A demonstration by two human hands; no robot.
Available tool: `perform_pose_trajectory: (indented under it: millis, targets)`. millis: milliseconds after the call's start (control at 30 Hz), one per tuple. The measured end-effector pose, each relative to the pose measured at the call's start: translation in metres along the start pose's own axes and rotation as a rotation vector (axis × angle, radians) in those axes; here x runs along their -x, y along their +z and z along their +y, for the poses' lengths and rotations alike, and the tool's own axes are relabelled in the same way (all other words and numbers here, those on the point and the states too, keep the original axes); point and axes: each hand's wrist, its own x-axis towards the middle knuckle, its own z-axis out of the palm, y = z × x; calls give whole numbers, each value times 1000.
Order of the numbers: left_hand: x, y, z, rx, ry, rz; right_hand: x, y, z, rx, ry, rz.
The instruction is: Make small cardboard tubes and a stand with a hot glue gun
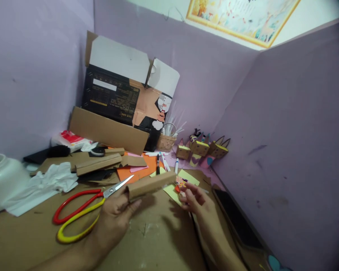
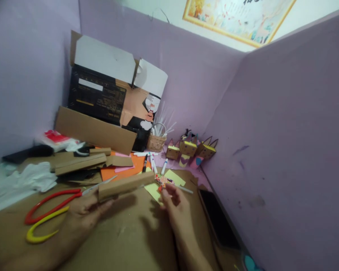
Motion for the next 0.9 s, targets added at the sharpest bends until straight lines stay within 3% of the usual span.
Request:
perform_pose_trajectory:
  millis: [67,167,233,367,500,633,900]
  targets:
    - [-6,-2,1,34,-61,140,-14,-15,-3,318,-66,125]
    - [-13,-4,3,52,-83,214,-33,-28,-8,851,-56,141]
    - [-15,-5,2,56,-74,227,-40,-26,-11,992,-26,111]
    - [-15,-4,-3,27,-49,245,-45,-9,-13,1050,31,47]
    - [-15,-2,-10,-4,-22,217,-48,-1,-5,937,100,25]
    - [-16,-3,-16,5,-24,182,-46,0,0,631,169,-28]
    - [-18,-4,-22,-91,-69,229,-16,0,-16,93,105,-135]
